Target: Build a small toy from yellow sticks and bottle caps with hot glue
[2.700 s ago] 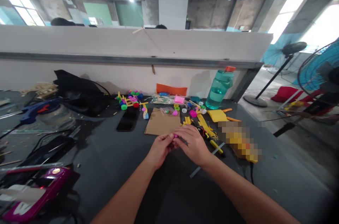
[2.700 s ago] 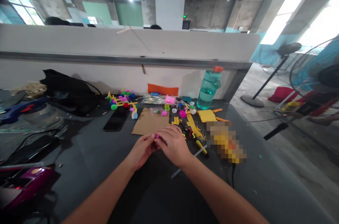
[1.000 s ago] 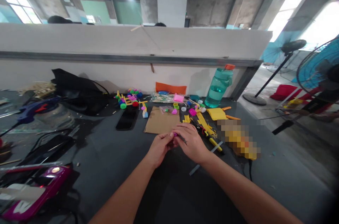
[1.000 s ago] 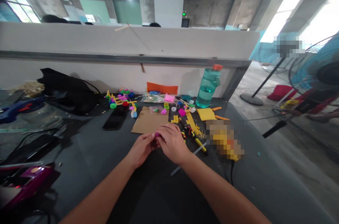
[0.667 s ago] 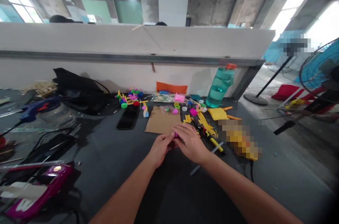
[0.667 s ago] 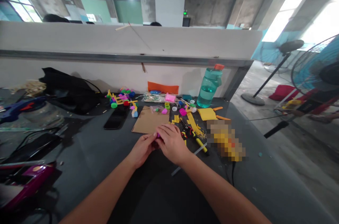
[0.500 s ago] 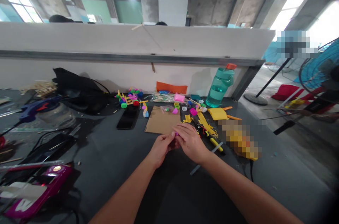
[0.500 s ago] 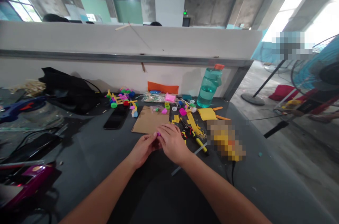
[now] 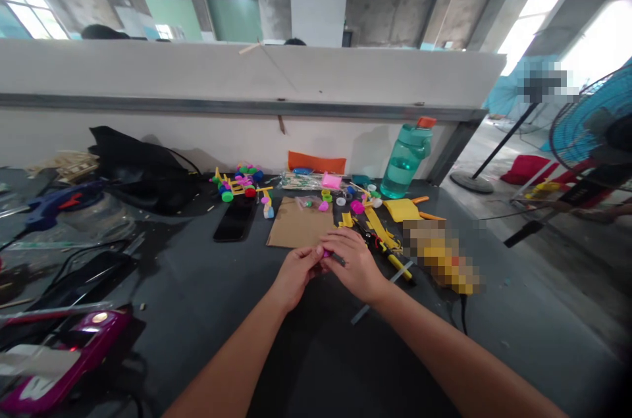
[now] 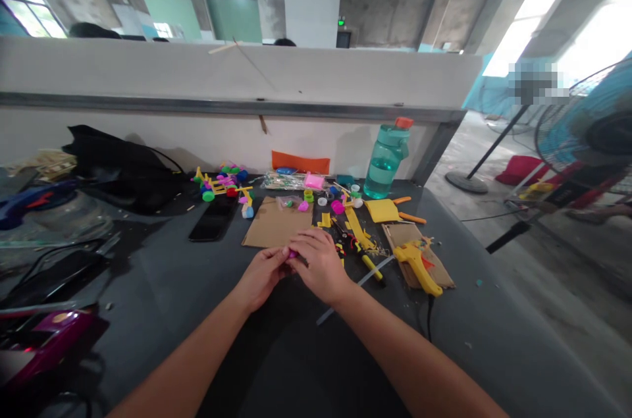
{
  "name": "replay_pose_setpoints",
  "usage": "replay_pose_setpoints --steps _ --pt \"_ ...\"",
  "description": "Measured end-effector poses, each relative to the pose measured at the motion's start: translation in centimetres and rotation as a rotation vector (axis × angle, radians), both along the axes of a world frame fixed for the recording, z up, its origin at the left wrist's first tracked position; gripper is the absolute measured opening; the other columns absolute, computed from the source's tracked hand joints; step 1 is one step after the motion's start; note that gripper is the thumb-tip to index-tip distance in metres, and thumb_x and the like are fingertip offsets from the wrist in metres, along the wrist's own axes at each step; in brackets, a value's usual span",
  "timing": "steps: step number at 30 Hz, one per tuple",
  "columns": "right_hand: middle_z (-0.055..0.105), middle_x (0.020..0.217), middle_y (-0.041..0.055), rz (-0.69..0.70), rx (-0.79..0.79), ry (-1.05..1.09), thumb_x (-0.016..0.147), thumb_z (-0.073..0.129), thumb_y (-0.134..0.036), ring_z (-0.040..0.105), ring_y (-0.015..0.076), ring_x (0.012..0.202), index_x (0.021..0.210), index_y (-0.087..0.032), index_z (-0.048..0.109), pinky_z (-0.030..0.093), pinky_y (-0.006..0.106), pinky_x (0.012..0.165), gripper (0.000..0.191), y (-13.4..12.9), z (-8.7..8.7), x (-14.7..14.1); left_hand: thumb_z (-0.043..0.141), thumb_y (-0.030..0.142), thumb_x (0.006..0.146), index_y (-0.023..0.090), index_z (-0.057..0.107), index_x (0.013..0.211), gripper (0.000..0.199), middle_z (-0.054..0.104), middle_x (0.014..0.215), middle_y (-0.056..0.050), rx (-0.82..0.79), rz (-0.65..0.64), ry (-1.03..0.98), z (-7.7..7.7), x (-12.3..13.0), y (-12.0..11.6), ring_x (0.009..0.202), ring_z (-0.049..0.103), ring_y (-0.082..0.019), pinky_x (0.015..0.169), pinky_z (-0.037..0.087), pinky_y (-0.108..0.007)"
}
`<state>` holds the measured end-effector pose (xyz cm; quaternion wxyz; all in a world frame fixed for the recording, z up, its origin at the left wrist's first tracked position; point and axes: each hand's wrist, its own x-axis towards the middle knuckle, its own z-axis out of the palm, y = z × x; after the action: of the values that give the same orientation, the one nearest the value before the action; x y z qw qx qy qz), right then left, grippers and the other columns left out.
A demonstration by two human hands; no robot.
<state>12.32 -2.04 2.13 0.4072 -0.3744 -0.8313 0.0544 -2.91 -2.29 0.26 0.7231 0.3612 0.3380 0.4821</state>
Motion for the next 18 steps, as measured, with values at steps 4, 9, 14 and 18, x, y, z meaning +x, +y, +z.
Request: replay_pose_setpoints --steps 4,9,14,18 --pt "0.069 0.103 0.0063 -0.002 0.009 0.01 0.08 0.063 -0.029 0.057 0.0222 0.105 0.1 -0.023 0.067 0.042 0.044 0.093 0.021 0.19 -0.26 0.07 0.074 0.036 0.066 0.014 0.07 0.069 0.023 0.061 0.066 -0.002 0.008 0.022 0.004 -0.12 -0.07 0.08 0.064 0.053 -0.01 0.069 0.044 -0.026" --pt "0.07 0.102 0.004 0.016 0.022 0.04 0.081 0.062 -0.025 0.057 0.0221 0.106 0.101 -0.026 0.069 0.042 0.045 0.094 0.021 0.47 -0.48 0.24 0.072 0.039 0.069 0.012 0.07 0.068 0.027 0.063 0.067 -0.004 -0.001 -0.002 0.004 -0.33 -0.11 0.03 0.065 0.055 -0.012 0.071 0.045 -0.029" --pt "0.069 0.107 0.0035 0.036 -0.021 0.05 0.081 0.063 -0.021 0.058 0.0207 0.106 0.105 -0.025 0.067 0.042 0.043 0.096 0.025 0.57 -0.64 0.19 0.073 0.035 0.069 0.012 0.07 0.07 0.023 0.064 0.066 -0.003 -0.051 -0.028 -0.026 -0.3 -0.11 0.06 0.063 0.055 -0.01 0.071 0.045 -0.028" --pt "0.067 0.111 0.0053 0.034 -0.05 0.053 0.077 0.067 -0.027 0.055 0.0231 0.11 0.112 -0.023 0.063 0.042 0.044 0.096 0.036 0.64 -0.89 0.16 0.074 0.03 0.069 0.014 0.07 0.075 0.018 0.063 0.068 -0.001 -0.064 0.002 -0.047 -0.28 -0.14 0.16 0.063 0.054 -0.009 0.069 0.045 -0.025"
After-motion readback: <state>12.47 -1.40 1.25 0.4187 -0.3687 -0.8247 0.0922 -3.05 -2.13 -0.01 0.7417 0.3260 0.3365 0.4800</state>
